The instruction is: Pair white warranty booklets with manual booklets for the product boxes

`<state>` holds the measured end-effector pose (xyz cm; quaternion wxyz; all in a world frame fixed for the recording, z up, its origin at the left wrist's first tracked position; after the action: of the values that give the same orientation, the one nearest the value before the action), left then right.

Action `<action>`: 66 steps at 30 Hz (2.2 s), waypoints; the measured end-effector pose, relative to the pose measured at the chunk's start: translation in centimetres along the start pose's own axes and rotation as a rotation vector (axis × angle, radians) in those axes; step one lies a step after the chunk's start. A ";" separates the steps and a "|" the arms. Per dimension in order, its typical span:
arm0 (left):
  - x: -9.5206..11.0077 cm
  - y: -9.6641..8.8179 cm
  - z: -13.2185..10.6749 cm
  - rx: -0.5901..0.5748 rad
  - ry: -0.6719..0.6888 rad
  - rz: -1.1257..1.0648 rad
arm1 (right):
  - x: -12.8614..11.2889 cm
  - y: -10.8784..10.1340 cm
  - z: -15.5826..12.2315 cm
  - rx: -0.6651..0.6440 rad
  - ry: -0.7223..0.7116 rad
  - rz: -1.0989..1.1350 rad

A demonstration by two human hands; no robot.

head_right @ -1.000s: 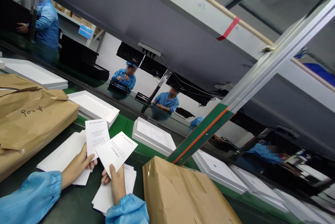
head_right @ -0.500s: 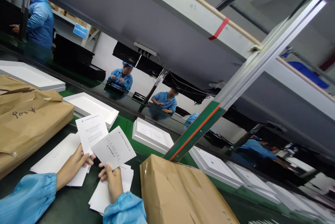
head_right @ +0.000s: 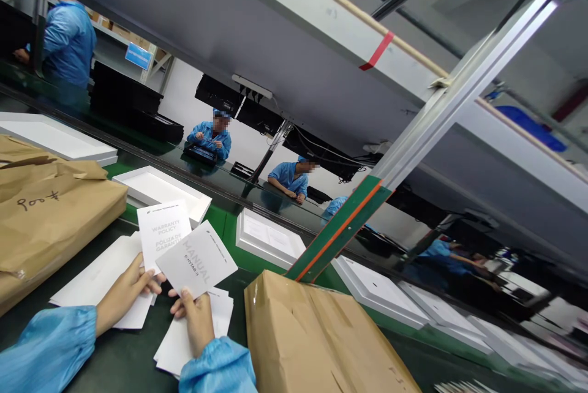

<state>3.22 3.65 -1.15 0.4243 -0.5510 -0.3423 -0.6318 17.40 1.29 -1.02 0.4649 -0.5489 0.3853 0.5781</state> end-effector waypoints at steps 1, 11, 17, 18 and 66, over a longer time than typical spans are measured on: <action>0.0 0.0 0.0 -0.003 0.000 0.000 | 0.0 0.0 0.0 0.002 0.004 -0.007; 0.2 0.3 0.0 -0.040 0.013 0.010 | 0.3 0.0 0.0 -0.016 0.038 -0.051; 0.7 0.4 -0.2 -0.050 0.010 0.025 | 0.2 0.0 0.0 0.001 0.041 -0.049; 0.8 0.4 -0.2 -0.051 0.008 0.028 | 0.1 0.1 0.0 0.002 0.041 -0.046; 0.1 0.7 0.1 -0.034 0.060 -0.009 | 0.0 0.1 0.2 -0.047 0.031 -0.044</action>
<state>3.92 3.40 -1.03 0.4222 -0.5373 -0.3211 -0.6557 17.27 1.44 -1.01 0.4585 -0.5771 0.3665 0.5679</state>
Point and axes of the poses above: each hand's wrist, its own z-axis towards the middle knuckle, its own y-axis out of the palm, x = y × z, the point moved 7 cm from there along z, towards the middle knuckle, and after that the axes turned 15 degrees about -x, right-handed, at the moved point
